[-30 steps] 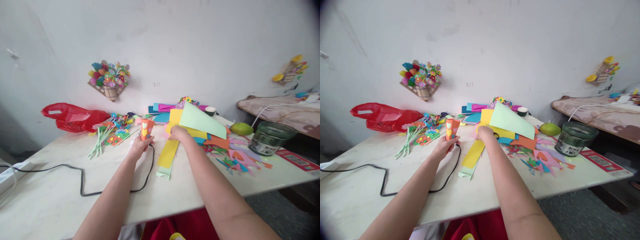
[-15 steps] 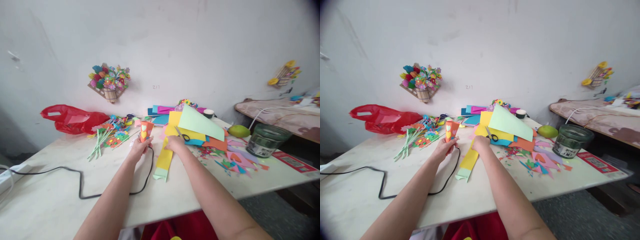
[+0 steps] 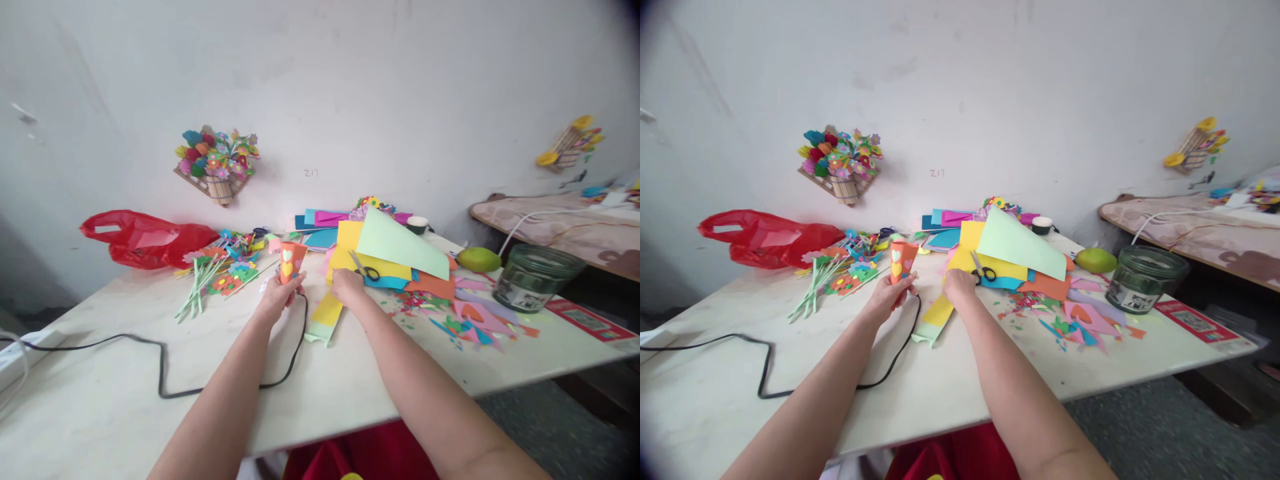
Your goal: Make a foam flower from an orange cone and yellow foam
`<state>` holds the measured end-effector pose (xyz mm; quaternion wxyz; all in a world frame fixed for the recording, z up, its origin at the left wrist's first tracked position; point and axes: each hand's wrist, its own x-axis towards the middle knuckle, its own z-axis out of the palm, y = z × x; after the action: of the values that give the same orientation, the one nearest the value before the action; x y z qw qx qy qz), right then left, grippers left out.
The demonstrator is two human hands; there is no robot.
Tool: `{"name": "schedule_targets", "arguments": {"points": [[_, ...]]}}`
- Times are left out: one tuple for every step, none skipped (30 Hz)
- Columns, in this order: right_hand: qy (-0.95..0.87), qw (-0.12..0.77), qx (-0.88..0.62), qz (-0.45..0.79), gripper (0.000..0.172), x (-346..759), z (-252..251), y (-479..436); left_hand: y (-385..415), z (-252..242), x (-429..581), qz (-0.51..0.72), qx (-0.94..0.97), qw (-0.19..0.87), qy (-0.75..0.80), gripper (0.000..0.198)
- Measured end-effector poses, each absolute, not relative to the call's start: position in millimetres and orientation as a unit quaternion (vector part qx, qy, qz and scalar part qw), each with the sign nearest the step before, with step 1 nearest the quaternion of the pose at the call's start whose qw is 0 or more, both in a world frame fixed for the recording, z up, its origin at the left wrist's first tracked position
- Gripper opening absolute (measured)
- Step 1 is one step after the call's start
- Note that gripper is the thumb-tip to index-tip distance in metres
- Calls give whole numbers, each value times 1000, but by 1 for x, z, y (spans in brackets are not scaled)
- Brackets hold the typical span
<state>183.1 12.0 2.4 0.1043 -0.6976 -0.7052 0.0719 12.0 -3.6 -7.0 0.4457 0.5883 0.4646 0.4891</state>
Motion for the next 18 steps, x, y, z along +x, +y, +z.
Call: {"name": "schedule_targets", "arguments": {"points": [[-703, 111, -700, 61, 31, 186, 2, 13, -4, -7, 12, 492, 588, 445, 463, 40], [-702, 123, -700, 51, 28, 190, 3, 15, -4, -6, 11, 496, 589, 443, 460, 40], [-699, 140, -700, 47, 25, 194, 3, 16, -4, -6, 11, 499, 588, 443, 457, 40], [-696, 161, -698, 48, 22, 198, 4, 17, -3, -6, 11, 504, 585, 443, 455, 40], [-692, 184, -696, 52, 19, 201, 4, 18, -3, -7, 10, 509, 581, 445, 453, 40], [-688, 210, -692, 60, 17, 205, 5, 19, -3, -7, 10, 516, 576, 448, 449, 40], [-683, 240, -686, 68, 17, 207, 5, 20, -2, -7, 10, 522, 571, 452, 444, 40], [-677, 273, -678, 79, 17, 210, 6, 21, -2, -7, 10, 527, 566, 456, 440, 40], [-670, 309, -669, 90, 17, 212, 7, 22, -1, -7, 10, 531, 563, 460, 436, 40], [-661, 346, -658, 103, 16, 213, 7, 24, -1, -8, 9, 534, 560, 463, 433, 40], [-649, 382, -647, 116, 15, 214, 7, 25, 0, -8, 9, 534, 558, 465, 432, 40], [-637, 415, -637, 129, 14, 216, 8, 27, 0, -9, 9, 535, 557, 466, 432, 40], [-624, 445, -626, 140, 14, 217, 8, 29, 0, -9, 9, 535, 556, 468, 432, 40], [-612, 471, -618, 149, 13, 219, 8, 32, 0, -9, 9, 535, 555, 469, 431, 41], [-600, 495, -610, 154, 13, 221, 8, 34, 0, -9, 9, 534, 556, 469, 431, 41], [-590, 515, -602, 156, 12, 223, 8, 37, 0, -9, 10, 533, 556, 470, 432, 42], [-583, 532, -593, 159, 11, 225, 9, 39, 0, -9, 10, 532, 557, 469, 433, 43], [-577, 547, -584, 166, 11, 227, 10, 42, 0, -8, 11, 531, 558, 468, 433, 44]]}}
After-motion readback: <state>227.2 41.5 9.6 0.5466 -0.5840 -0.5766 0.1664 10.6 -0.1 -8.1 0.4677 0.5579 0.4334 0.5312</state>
